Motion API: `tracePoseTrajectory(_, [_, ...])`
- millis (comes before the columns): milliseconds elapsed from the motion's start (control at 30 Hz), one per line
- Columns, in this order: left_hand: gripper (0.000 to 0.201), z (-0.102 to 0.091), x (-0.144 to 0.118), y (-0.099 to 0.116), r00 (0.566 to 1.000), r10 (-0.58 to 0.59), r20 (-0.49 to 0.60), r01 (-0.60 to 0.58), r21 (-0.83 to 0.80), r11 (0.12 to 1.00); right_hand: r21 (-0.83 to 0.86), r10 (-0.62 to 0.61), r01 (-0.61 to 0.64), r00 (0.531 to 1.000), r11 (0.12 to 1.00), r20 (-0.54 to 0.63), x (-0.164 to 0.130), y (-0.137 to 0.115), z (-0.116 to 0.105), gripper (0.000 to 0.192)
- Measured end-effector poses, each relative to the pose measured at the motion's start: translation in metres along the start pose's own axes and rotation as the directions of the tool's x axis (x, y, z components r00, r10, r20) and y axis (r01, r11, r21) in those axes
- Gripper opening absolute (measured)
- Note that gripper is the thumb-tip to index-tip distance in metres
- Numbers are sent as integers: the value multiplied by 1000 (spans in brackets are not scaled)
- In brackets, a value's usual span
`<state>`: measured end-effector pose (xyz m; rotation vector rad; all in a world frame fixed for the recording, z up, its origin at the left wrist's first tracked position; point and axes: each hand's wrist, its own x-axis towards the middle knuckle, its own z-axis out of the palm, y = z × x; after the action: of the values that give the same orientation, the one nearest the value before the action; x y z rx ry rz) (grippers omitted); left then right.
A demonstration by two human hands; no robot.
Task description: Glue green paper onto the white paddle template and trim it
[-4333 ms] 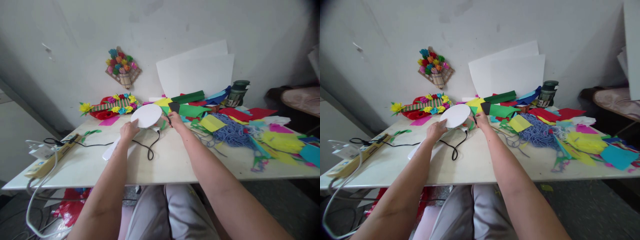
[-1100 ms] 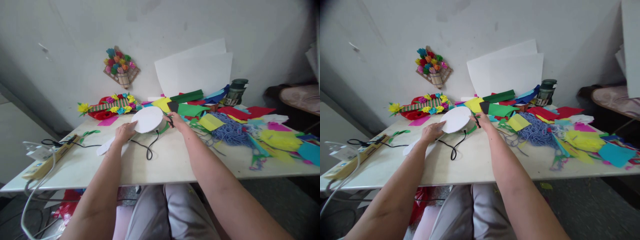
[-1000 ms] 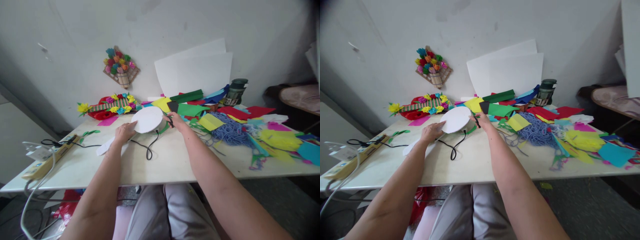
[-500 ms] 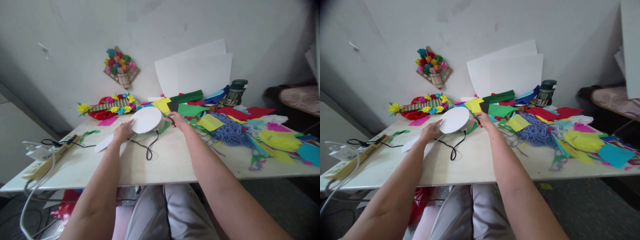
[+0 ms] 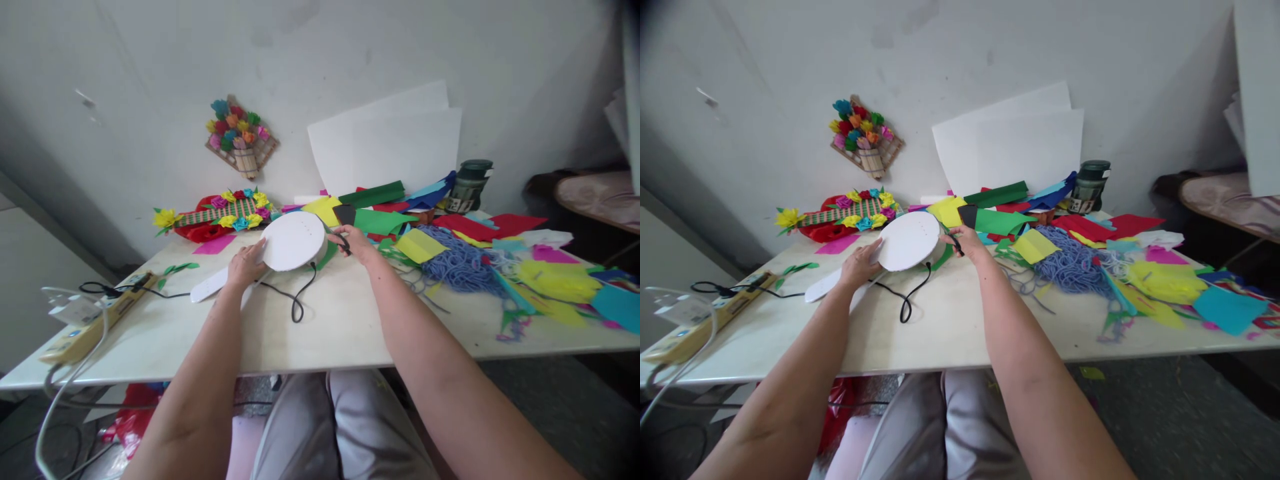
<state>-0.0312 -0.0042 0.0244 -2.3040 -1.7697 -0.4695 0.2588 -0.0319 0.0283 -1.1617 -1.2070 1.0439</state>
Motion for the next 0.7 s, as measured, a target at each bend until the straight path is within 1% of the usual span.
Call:
tracePoseTrajectory(133, [64, 1, 0, 0, 1000, -2, 9, 2, -2, 1000, -28, -1, 1, 1000, 1000, 0, 0, 0, 1, 30])
tracePoseTrajectory(300, [64, 1, 0, 0, 1000, 11, -9, -11, 1, 1000, -61, -28, 26, 999, 998, -43, 1, -2, 6, 35])
tracePoseTrajectory(467, [65, 1, 1, -1, 1000, 9, 1, -9, 13, 1000, -99, -41, 33, 996, 995, -79, 1, -3, 8, 37])
tracePoseTrajectory(700, [64, 5, 2, -7, 999, 40, -37, -40, 4, 999, -55, -28, 26, 999, 998, -47, 1, -2, 5, 36])
